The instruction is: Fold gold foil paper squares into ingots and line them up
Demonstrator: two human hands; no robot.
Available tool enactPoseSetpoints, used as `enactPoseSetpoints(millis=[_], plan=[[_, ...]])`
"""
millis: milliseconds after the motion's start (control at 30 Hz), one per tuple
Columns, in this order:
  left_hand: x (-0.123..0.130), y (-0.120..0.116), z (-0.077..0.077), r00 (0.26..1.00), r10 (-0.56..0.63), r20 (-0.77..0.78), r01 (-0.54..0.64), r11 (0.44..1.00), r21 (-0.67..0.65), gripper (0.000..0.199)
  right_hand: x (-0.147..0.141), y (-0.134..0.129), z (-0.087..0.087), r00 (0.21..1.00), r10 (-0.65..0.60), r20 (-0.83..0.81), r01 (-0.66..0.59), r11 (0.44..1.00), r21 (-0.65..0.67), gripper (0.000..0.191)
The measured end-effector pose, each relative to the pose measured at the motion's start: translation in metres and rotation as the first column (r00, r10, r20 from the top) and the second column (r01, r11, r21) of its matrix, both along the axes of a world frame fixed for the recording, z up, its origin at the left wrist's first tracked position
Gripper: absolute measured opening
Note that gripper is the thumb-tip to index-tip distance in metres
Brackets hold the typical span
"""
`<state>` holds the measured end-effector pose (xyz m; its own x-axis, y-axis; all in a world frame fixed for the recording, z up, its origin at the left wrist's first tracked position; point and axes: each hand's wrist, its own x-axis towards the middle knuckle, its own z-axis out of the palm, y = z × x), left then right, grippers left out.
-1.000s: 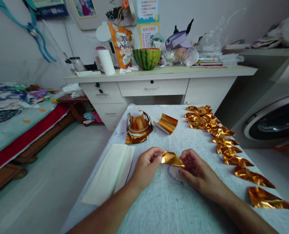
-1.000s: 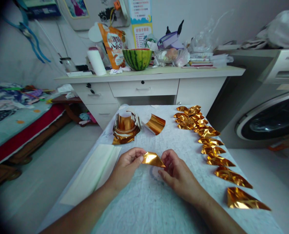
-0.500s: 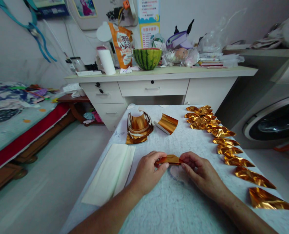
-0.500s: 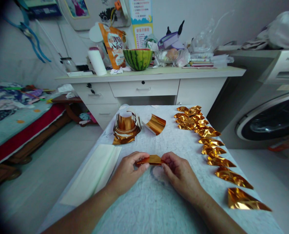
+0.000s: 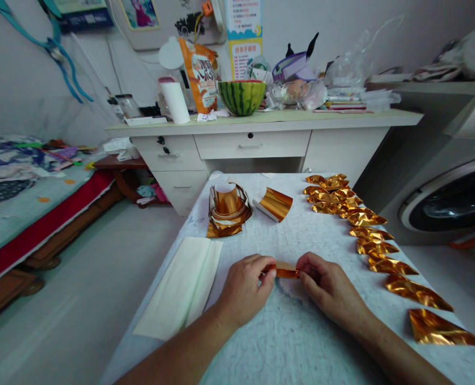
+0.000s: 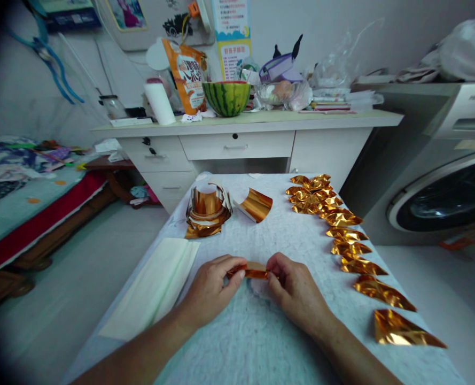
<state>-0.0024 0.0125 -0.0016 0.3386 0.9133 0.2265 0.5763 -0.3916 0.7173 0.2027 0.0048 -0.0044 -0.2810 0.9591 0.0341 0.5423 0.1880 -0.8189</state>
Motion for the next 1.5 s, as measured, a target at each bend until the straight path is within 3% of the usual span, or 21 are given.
enactPoseSetpoints(millis=[200,567,1500], plan=[[-0.0003,-0.0008,-0.0012,0.998,-0.006,-0.055,0.007,1.000,0.012,0.024,-0.0020,-0.0010,0.0027,0.997,-0.010,0.073,0.007,0.999,0.040,0.014],[0.0003,-0.0013,-0.0030,0.987,-0.003,-0.162,0.005,1.000,0.010,0.029,-0.0038,-0.0001,0.0009,0.985,-0.018,0.173,0.004,0.997,0.083,0.011],[0.0004,-0.0024,-0.0067,0.977,0.005,-0.211,0.013,0.996,0.086,0.029,-0.0046,-0.0032,0.0024,0.972,0.043,0.231,-0.064,0.995,0.081,0.014]])
